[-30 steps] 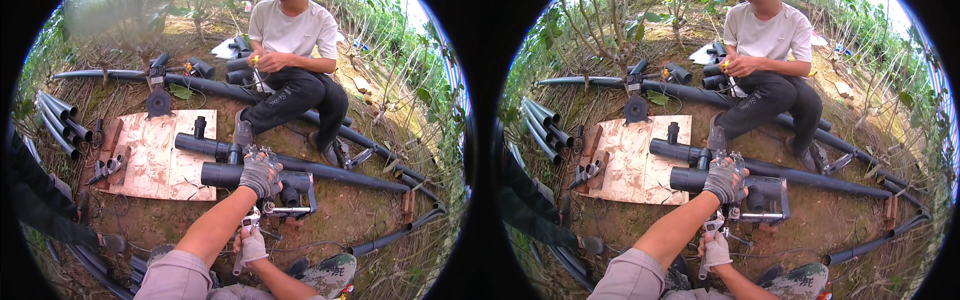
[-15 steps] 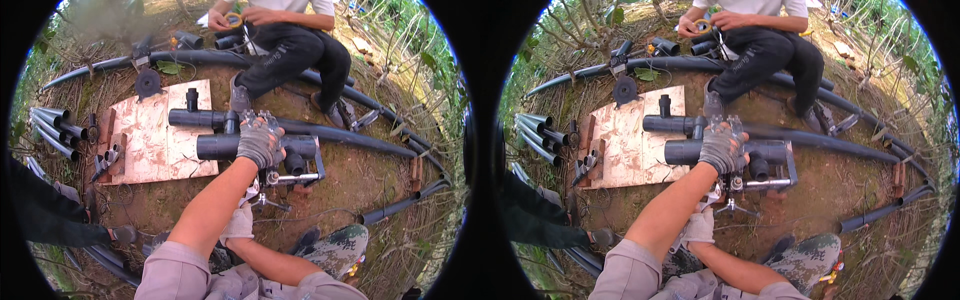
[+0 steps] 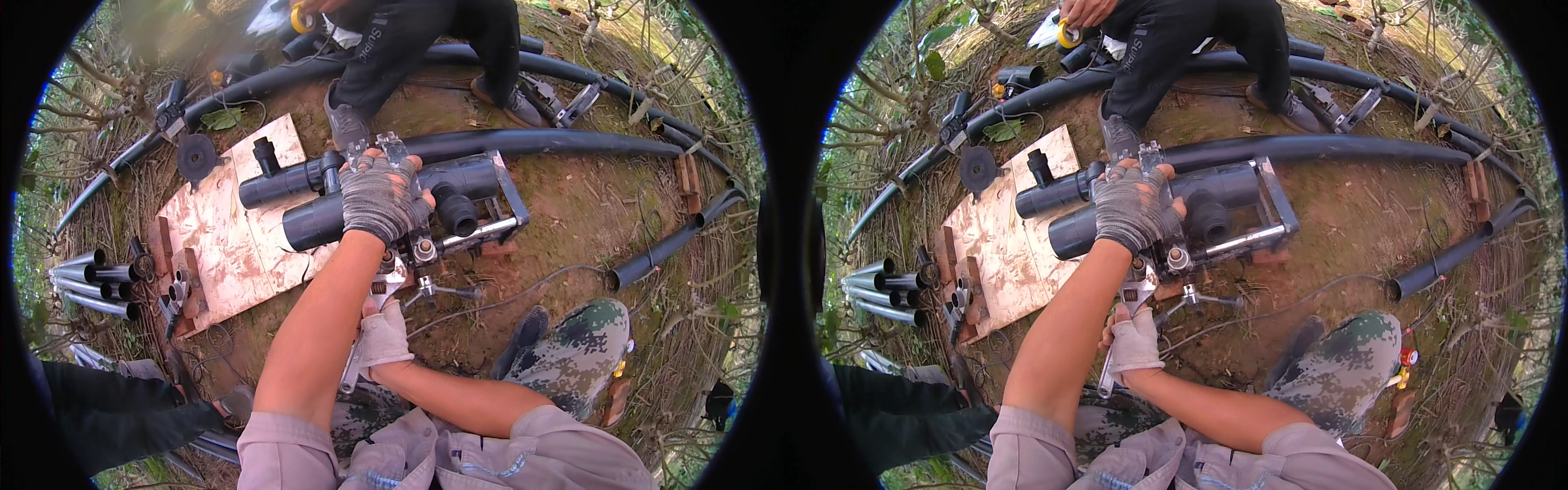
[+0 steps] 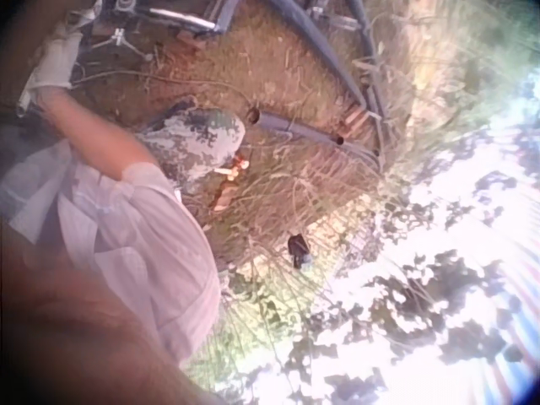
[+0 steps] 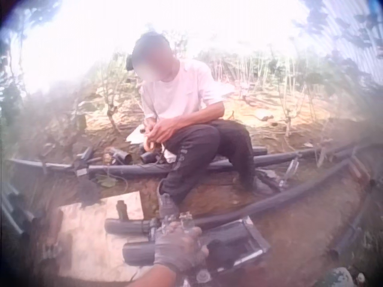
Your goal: The person assembles black plastic pipes using a pipe clamp tool and an adjustable wrench. They tighten the clamp around a pipe joint, reposition the tool, and continue securing the connection while another person works nearby.
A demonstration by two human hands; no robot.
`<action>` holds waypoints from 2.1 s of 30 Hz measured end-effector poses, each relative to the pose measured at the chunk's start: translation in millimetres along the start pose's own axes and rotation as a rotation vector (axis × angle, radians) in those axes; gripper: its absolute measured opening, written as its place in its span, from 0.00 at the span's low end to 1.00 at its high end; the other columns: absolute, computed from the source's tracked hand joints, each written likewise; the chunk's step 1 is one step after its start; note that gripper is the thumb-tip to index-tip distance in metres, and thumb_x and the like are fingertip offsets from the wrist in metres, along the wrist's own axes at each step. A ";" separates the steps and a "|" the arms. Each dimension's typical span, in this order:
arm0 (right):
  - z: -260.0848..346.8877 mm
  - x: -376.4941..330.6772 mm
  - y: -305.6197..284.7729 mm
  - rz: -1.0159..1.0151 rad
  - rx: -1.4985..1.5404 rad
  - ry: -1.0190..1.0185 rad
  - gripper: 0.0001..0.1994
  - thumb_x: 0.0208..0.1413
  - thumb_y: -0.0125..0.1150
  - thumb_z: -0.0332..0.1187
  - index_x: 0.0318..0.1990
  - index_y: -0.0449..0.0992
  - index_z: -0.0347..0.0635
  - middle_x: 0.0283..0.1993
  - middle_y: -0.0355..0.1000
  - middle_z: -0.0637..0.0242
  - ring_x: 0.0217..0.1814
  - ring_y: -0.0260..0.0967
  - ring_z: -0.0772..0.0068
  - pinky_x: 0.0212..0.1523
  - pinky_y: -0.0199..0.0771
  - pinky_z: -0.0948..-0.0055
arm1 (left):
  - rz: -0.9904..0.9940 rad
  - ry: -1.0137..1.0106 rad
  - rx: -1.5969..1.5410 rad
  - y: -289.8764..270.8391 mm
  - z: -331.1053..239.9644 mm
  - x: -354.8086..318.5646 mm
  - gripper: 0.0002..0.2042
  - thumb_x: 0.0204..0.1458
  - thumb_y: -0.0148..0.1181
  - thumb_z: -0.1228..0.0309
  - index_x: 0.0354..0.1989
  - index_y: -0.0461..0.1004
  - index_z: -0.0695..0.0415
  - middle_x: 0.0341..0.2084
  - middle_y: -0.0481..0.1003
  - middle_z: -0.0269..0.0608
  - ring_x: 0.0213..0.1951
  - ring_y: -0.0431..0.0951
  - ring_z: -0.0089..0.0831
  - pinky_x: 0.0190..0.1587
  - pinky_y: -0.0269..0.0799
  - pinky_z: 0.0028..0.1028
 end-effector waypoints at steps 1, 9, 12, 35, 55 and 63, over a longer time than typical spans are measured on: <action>1.5 2.7 0.5 0.002 -0.018 -0.021 0.09 0.72 0.52 0.40 0.44 0.61 0.49 0.28 0.63 0.74 0.22 0.62 0.80 0.22 0.67 0.74 | -0.027 0.006 0.019 3.1 -0.1 2.2 0.30 0.46 0.66 0.45 0.59 0.75 0.39 0.57 0.74 0.50 0.68 0.65 0.46 0.71 0.52 0.54; 124.5 18.4 -43.2 0.316 -0.960 0.450 0.16 0.71 0.52 0.48 0.53 0.69 0.48 0.25 0.63 0.73 0.18 0.58 0.80 0.17 0.64 0.75 | -0.058 0.010 0.041 10.0 -0.4 -1.4 0.28 0.47 0.65 0.45 0.57 0.76 0.39 0.56 0.76 0.47 0.67 0.66 0.45 0.70 0.53 0.53; 154.3 15.0 -23.1 0.463 -1.385 0.152 0.22 0.67 0.57 0.47 0.58 0.70 0.39 0.41 0.73 0.53 0.41 0.70 0.57 0.43 0.70 0.63 | -0.071 0.021 0.057 4.4 -1.5 1.7 0.28 0.47 0.64 0.45 0.58 0.76 0.39 0.55 0.77 0.45 0.66 0.67 0.45 0.69 0.53 0.55; 0.7 8.1 -157.9 0.555 -1.799 0.213 0.26 0.64 0.56 0.52 0.51 0.79 0.34 0.52 0.78 0.41 0.56 0.75 0.40 0.56 0.74 0.51 | 0.063 0.390 -0.452 6.3 12.4 -103.8 0.12 0.49 0.70 0.74 0.43 0.79 0.57 0.43 0.78 0.46 0.51 0.76 0.49 0.56 0.72 0.42; -18.2 25.0 -191.9 0.525 -1.885 0.272 0.28 0.64 0.56 0.53 0.56 0.75 0.35 0.57 0.75 0.40 0.62 0.70 0.37 0.59 0.71 0.51 | -0.075 0.340 -0.542 47.5 32.0 -96.2 0.10 0.54 0.68 0.67 0.42 0.80 0.56 0.39 0.81 0.48 0.46 0.80 0.49 0.50 0.76 0.42; -27.5 46.0 -246.7 0.482 -2.024 0.334 0.32 0.61 0.53 0.57 0.59 0.76 0.35 0.62 0.72 0.41 0.66 0.69 0.41 0.63 0.70 0.53 | 0.058 0.068 -0.048 27.8 14.3 -88.3 0.22 0.57 0.61 0.45 0.43 0.78 0.54 0.37 0.81 0.49 0.44 0.81 0.50 0.48 0.76 0.43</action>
Point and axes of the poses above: each hand's wrist, its own x-axis towards the middle knuckle, its own y-axis out of the palm, z = x × y, the point moved 8 cm from there along x, towards the middle knuckle
